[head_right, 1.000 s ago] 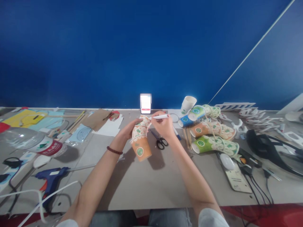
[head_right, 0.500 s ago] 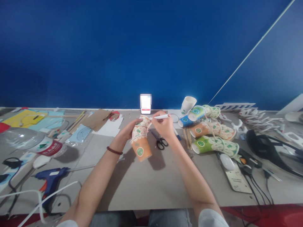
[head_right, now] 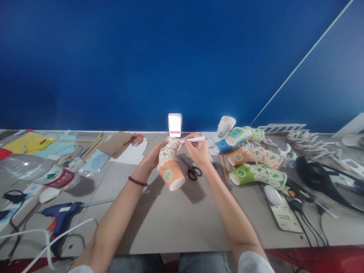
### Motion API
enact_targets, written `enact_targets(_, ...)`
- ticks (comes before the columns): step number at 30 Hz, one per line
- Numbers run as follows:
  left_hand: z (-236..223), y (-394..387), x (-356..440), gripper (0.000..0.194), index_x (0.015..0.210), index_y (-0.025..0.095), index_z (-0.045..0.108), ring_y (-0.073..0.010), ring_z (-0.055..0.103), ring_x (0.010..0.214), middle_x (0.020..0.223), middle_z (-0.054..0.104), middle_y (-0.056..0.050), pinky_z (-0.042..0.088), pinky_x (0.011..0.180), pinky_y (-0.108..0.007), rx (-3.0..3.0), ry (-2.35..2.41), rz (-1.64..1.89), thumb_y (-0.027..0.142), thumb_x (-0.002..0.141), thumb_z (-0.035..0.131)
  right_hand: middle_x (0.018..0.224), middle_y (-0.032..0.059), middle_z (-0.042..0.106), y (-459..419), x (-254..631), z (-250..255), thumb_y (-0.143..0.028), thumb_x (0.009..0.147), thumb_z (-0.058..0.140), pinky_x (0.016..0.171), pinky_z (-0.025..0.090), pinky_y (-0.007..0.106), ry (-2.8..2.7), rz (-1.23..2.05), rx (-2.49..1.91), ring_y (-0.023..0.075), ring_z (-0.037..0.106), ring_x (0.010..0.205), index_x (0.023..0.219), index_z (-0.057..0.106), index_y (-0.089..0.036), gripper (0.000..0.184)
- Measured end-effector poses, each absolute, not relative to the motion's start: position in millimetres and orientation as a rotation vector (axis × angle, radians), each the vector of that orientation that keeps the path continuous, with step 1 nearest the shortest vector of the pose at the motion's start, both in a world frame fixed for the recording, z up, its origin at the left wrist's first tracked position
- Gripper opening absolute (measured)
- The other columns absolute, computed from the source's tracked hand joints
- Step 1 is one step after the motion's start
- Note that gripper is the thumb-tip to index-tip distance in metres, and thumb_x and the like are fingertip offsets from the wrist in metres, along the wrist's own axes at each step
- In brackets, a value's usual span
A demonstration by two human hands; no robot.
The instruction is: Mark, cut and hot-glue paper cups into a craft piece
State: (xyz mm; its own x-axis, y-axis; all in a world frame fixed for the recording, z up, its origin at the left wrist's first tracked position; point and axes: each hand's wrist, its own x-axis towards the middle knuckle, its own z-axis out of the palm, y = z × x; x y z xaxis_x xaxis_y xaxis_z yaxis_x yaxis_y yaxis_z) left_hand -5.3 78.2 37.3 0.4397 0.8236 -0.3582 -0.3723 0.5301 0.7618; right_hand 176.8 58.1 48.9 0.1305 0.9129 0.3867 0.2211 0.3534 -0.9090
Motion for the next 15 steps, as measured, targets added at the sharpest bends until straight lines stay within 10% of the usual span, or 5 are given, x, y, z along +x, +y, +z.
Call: enact_targets(15, 32.4, 79.6, -2.1, 0.034, 0.092, 0.011, 0.071, -0.0207, 0.067, 0.065, 0.072, 0.072, -0.01, 0.054, 0.064, -0.03, 0.7, 0.82, 0.77, 0.033, 0.089, 0.045, 0.077, 0.0021, 0.069, 56.6, 173.3, 48.6, -0.029, 0.079, 0.063, 0.064, 0.053, 0.029, -1.423, 0.707, -1.144, 0.0169, 0.065, 0.069, 0.081, 0.065, -0.02, 0.009)
